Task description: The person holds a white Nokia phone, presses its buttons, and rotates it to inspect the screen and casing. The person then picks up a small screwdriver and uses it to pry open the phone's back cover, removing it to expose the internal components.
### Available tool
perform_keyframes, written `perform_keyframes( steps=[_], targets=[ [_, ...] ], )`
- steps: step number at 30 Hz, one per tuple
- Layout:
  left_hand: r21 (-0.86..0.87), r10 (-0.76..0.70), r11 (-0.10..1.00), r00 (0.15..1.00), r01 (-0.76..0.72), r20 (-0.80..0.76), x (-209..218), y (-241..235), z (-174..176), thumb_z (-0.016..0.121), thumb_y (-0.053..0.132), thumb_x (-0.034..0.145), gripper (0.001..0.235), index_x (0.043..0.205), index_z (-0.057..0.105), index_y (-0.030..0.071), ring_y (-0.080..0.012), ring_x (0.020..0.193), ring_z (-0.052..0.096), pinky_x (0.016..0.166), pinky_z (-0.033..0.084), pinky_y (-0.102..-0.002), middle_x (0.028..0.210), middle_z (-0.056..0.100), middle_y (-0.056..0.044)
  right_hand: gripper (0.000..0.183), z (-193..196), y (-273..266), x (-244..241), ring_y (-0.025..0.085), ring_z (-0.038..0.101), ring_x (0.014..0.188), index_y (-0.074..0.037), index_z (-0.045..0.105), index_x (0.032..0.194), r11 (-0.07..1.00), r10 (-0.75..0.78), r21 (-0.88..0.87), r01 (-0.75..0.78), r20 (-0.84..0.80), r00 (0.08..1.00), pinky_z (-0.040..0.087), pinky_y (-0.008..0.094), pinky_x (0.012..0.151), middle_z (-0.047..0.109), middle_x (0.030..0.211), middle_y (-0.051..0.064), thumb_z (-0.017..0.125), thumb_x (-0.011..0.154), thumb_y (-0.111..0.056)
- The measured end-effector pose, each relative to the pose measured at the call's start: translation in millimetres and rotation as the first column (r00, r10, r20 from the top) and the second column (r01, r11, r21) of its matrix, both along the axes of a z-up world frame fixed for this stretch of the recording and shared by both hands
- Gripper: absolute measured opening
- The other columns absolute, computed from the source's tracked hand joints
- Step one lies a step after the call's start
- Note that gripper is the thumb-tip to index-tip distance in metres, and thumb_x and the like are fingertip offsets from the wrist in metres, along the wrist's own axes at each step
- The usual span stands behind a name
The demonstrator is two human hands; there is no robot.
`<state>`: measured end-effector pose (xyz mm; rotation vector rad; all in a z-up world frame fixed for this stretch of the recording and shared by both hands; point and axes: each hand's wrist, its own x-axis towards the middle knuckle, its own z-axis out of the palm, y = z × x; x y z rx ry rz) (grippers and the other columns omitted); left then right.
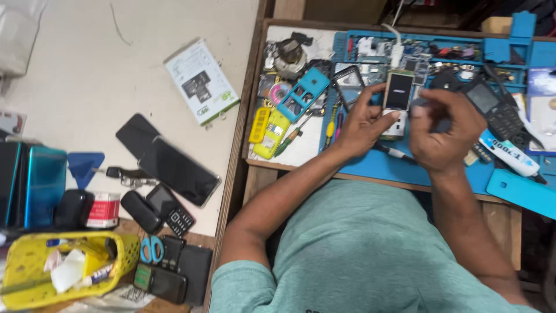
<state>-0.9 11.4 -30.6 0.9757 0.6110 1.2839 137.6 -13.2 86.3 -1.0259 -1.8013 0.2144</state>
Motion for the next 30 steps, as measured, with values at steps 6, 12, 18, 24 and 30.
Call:
perform_keyframes(
  steps=[6,12,18,24,30],
  targets=[
    [0.554,0.495,0.813,0.715,-0.181,-0.493,0.8,13.6,-32.7,0.061,0.006,0.096,0.029,0.124,0.056,0.011,-0.0227,0.097,0.074,0.084,0.059,-0.031,0.103,0.075,-0.012,0.024,46.3,60.7,-123.1,0.034,0.067,0.086,-0.015,0.074,0.121,0.915,0.386,-0.137,-0.379,0.569,0.726,0.053,0.046,0.069,0.066,0.096,0.010,0.074,0.097,-0.018],
    [0.045,0.102,0.995,0.964,-0.094,-0.246,3.2,5.2,-30.7,0.064,-0.004,0.088,0.030,0.118,0.061,-0.005,-0.0213,0.092,0.071,0.075,0.059,-0.034,0.103,0.074,-0.016,0.034,22.7,149.8,-212.9,0.042,0.066,0.100,-0.016,0.078,0.118,0.894,0.448,-0.310,-0.324,0.649,0.614,0.053,0.051,0.085,0.067,0.113,0.022,0.077,0.084,-0.021],
    [0.111,0.138,0.988,0.920,-0.104,-0.368,-0.6,3.9,-24.3,0.069,-0.002,0.084,0.031,0.114,0.063,-0.004,-0.0213,0.088,0.073,0.074,0.058,-0.035,0.096,0.075,-0.017,0.033,-6.8,184.2,-225.0,0.040,0.065,0.105,-0.016,0.080,0.110,0.879,0.477,-0.400,-0.260,0.735,0.482,0.052,0.052,0.088,0.069,0.111,0.019,0.080,0.079,-0.028],
    [0.176,0.155,0.980,0.901,-0.089,-0.406,-1.2,3.5,-23.7,0.067,0.006,0.086,0.035,0.120,0.066,-0.002,-0.0281,0.101,0.075,0.088,0.058,-0.039,0.106,0.077,-0.021,0.025,-19.7,190.1,-229.3,0.039,0.068,0.096,-0.014,0.082,0.099,0.882,0.450,-0.304,-0.361,0.771,0.450,0.055,0.051,0.080,0.071,0.108,0.017,0.076,0.076,-0.023],
    [0.191,0.165,0.977,0.897,-0.093,-0.410,-3.9,0.0,-18.8,0.075,0.012,0.082,0.042,0.120,0.064,-0.003,-0.0338,0.107,0.072,0.090,0.057,-0.042,0.114,0.073,-0.024,0.017,-11.0,184.4,-222.6,0.036,0.069,0.089,-0.011,0.079,0.090,0.867,0.482,-0.311,-0.390,0.722,0.497,0.055,0.049,0.075,0.070,0.095,0.015,0.073,0.077,-0.020]
  ],
)
